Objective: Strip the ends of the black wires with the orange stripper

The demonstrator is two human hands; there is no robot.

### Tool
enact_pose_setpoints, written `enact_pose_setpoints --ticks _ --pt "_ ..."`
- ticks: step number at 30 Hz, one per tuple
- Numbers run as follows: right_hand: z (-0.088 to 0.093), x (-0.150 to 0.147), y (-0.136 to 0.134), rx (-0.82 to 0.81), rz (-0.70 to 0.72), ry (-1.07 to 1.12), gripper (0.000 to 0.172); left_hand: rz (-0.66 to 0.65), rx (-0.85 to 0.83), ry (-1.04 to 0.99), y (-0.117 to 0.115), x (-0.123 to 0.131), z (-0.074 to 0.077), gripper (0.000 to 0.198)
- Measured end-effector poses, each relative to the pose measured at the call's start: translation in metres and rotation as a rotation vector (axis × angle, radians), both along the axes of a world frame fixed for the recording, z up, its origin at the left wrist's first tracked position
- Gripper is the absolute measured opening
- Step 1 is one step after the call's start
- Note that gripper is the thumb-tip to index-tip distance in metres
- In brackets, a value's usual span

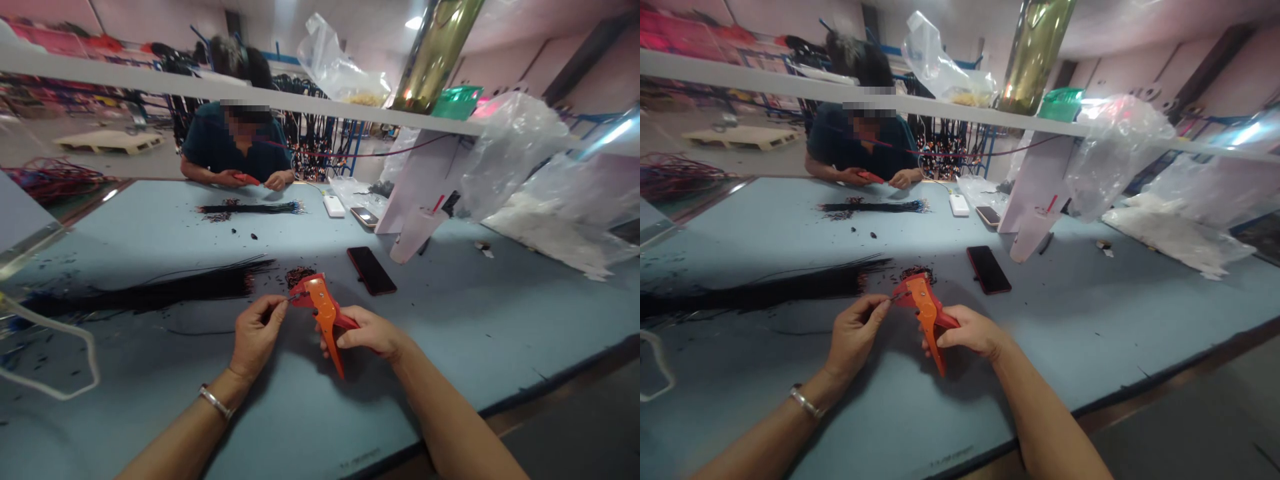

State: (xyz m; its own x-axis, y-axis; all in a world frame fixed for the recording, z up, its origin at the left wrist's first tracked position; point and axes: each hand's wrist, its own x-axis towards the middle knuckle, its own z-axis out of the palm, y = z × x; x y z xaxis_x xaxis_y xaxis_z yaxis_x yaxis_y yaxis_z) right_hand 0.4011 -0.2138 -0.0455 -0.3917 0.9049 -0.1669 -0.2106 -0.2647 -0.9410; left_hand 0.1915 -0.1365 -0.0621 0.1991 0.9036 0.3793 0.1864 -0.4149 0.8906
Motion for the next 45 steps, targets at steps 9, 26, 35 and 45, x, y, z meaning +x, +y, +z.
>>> enact_pose_setpoints --ticks 9,26,35,45 --pt "0.006 0.004 -0.002 0.04 -0.012 -0.128 0.034 -0.101 0.002 0.038 -0.001 0.0 0.0 0.021" --pt "0.01 0.012 -0.002 0.123 0.065 -0.24 0.035 -0.138 0.015 -0.005 -0.004 0.001 0.004 0.019" --pt "0.014 0.012 -0.003 0.189 0.097 -0.316 0.032 -0.173 0.023 -0.017 -0.008 0.0 0.006 0.019" --pt "0.01 0.011 -0.003 0.196 0.089 -0.304 0.03 -0.172 0.022 -0.031 -0.009 0.001 0.008 0.019"
